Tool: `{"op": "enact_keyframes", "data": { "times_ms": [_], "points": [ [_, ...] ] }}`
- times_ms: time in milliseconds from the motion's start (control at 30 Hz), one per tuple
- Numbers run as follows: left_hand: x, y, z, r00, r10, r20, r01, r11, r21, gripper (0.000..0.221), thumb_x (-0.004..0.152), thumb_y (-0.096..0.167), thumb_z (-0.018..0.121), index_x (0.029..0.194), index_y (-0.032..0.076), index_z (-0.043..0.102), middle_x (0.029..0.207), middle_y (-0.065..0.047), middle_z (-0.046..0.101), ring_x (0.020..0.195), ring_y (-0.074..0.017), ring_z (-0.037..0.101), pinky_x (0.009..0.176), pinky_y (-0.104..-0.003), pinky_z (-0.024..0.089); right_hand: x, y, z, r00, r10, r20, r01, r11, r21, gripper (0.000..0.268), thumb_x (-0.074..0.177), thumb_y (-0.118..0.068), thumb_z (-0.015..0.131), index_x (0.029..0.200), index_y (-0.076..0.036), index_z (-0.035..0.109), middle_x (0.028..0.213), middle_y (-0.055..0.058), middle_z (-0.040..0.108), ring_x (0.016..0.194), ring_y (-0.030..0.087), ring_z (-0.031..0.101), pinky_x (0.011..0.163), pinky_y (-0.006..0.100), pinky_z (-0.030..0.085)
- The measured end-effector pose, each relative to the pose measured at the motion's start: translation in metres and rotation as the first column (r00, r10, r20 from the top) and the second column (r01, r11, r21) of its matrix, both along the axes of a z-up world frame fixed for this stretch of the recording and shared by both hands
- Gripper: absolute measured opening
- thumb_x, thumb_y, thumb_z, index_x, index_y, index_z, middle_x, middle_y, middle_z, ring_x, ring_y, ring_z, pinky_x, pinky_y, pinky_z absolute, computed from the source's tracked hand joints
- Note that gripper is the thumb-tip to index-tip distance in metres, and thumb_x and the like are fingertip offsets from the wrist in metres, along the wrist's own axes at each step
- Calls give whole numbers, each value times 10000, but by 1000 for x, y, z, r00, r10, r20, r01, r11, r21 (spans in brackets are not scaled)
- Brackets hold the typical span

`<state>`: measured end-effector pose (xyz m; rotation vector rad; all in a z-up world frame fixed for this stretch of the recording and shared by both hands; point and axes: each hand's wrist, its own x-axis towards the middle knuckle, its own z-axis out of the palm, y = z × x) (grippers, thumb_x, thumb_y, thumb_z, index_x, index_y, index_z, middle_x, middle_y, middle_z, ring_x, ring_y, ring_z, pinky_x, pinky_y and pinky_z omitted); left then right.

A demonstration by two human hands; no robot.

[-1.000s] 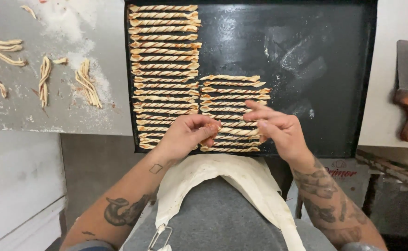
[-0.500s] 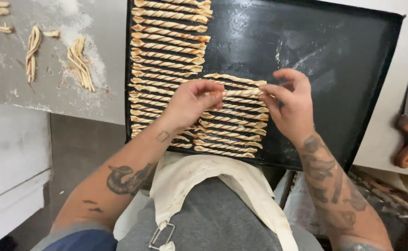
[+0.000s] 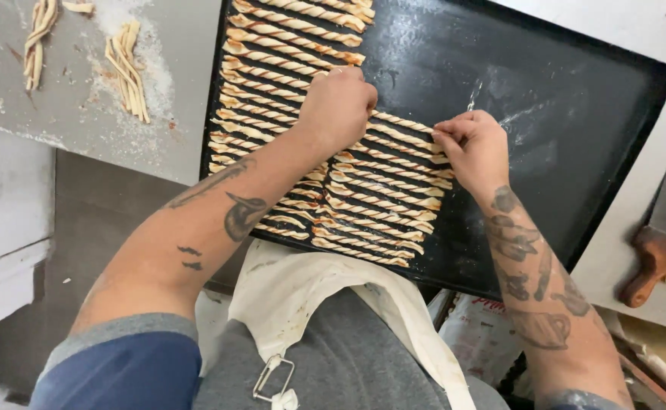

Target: Twisting strips of dough into spiral shapes and arranging them in rows on a baking tray

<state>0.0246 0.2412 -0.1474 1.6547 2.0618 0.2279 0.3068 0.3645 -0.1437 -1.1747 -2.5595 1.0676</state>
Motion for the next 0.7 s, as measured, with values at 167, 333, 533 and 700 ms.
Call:
{"op": "enact_keyframes", "data": {
  "times_ms": [167, 333, 533, 700],
  "points": [
    [6, 14, 26, 988, -83, -133, 65, 989, -135, 227, 1039, 50, 719, 999, 193, 891, 1035, -65, 743, 1020, -338, 701, 961, -543, 562, 1, 12, -4, 995, 78, 57, -79, 997, 9, 93, 1050, -119, 909, 1133, -123, 951, 1069, 52, 813, 938, 222, 739, 873, 402, 604],
    [9, 49, 44, 971, -171, -166, 96, 918, -384, 164, 1094, 90, 725, 1138, 224, 809, 1129, -60, 832, 1073, -306, 733, 1001, -490, 526, -8, 25, 2, 988, 85, 131, -76, 995, -71, 90, 1013, -130, 931, 1099, -148, 953, 1065, 43, 861, 919, 202, 782, 874, 373, 634],
    [14, 62, 24, 989, -57, -139, -2, 920, -392, 266, 1073, 77, 694, 1161, 238, 887, 1212, -32, 872, 1117, -328, 825, 1012, -490, 606, 0, 30, -9, 976, 91, 199, -76, 993, -85, 65, 992, -148, 951, 1057, -146, 950, 1068, 53, 861, 905, 229, 789, 885, 401, 649],
    [20, 15, -15, 966, -42, -254, 50, 998, 26, 191, 971, 65, 759, 971, 164, 923, 998, -66, 839, 987, -330, 797, 872, -515, 659, 22, 14, -12, 985, 174, 13, -174, 977, 123, 147, 1141, -121, 874, 1262, -107, 956, 1216, 95, 877, 1122, 258, 795, 1034, 388, 596]
  ]
}}
